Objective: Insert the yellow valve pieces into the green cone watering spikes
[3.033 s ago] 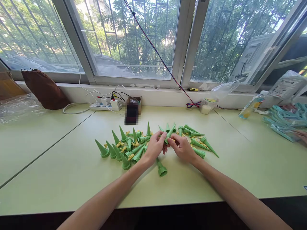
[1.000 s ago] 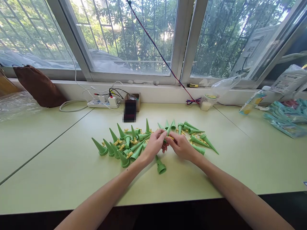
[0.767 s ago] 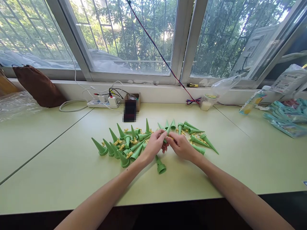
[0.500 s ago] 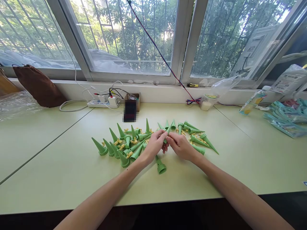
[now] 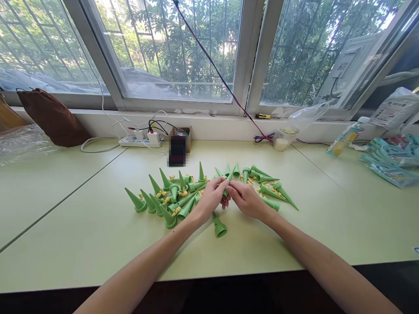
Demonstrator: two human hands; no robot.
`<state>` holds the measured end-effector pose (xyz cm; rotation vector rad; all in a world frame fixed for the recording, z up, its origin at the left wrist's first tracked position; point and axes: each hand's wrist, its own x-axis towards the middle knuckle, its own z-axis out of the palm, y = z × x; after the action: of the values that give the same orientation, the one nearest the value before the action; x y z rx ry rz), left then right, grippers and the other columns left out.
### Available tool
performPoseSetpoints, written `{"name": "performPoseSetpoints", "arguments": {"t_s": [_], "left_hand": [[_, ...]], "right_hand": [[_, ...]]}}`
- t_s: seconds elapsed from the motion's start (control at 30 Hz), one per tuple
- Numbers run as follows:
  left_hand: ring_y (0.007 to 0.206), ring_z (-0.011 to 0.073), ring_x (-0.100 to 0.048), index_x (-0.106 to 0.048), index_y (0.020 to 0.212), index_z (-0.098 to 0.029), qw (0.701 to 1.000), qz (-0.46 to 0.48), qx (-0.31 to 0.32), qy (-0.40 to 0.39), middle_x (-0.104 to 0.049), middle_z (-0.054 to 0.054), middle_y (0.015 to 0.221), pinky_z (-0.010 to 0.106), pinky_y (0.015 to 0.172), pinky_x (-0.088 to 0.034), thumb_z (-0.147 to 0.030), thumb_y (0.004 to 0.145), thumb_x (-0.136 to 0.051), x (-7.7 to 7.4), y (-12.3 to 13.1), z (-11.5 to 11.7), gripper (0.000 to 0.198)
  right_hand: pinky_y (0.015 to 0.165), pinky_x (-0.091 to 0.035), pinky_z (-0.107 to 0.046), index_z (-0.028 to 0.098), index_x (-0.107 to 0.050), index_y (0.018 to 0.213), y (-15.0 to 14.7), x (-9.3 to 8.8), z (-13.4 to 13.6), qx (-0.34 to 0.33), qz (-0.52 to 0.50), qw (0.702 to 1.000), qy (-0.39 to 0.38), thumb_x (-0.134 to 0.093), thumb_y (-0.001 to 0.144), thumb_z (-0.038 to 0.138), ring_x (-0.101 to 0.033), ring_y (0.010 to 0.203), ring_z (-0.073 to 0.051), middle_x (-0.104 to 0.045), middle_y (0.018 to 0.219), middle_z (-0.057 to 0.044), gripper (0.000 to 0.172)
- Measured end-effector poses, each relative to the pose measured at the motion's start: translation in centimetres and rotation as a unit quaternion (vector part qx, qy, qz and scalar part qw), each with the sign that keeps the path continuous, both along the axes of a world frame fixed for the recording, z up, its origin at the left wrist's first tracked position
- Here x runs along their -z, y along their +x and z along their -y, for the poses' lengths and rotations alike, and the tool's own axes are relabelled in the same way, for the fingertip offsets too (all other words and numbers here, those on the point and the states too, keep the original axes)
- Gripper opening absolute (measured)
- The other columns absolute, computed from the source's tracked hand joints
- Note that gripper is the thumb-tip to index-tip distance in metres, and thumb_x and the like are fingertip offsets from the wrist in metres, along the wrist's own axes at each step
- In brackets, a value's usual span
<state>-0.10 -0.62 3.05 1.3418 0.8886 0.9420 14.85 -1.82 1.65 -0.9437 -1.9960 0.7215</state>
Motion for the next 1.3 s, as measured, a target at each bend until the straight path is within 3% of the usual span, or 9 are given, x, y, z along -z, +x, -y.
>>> {"name": "performPoseSetpoints", "arguments": {"t_s": [0.5,1.03,1.3], "left_hand": [[0.041,0.0079,-0.048,-0.049,0.072,-0.018,1.0,0.002,-0.006,-0.002,-0.049,-0.003,0.055,0.019,0.039,-0.04,-0.035,0.087,-0.051,0.07,0.08,0.02,0.023],[0.042,0.01,-0.051,-0.047,0.071,-0.019,0.999,-0.026,-0.014,-0.032,-0.051,-0.002,0.057,0.02,0.037,-0.042,-0.039,0.087,-0.051,0.73,0.14,-0.16,0.026],[0.043,0.0104,-0.052,-0.048,0.07,-0.019,0.999,-0.036,-0.006,-0.03,-0.051,-0.002,0.057,0.02,0.037,-0.043,-0.041,0.088,-0.05,0.66,0.12,-0.11,0.029]], "right_hand": [[0.069,-0.045,-0.026,0.021,-0.05,0.077,0.06,0.0,0.06,-0.002,0.007,1.0,-0.003,-0.033,0.103,0.04,-0.064,0.067,-0.014,-0.069,0.073,-0.002,0.036],[0.061,-0.038,-0.027,0.021,-0.05,0.077,0.46,0.37,-0.17,0.027,0.115,0.993,0.017,-0.029,0.104,0.04,-0.054,0.06,-0.014,-0.063,0.07,-0.001,0.039],[0.065,-0.04,-0.028,0.021,-0.051,0.077,0.51,0.18,-0.07,0.024,0.139,0.99,0.015,-0.029,0.104,0.036,-0.059,0.065,-0.016,-0.066,0.073,-0.003,0.038]]}}
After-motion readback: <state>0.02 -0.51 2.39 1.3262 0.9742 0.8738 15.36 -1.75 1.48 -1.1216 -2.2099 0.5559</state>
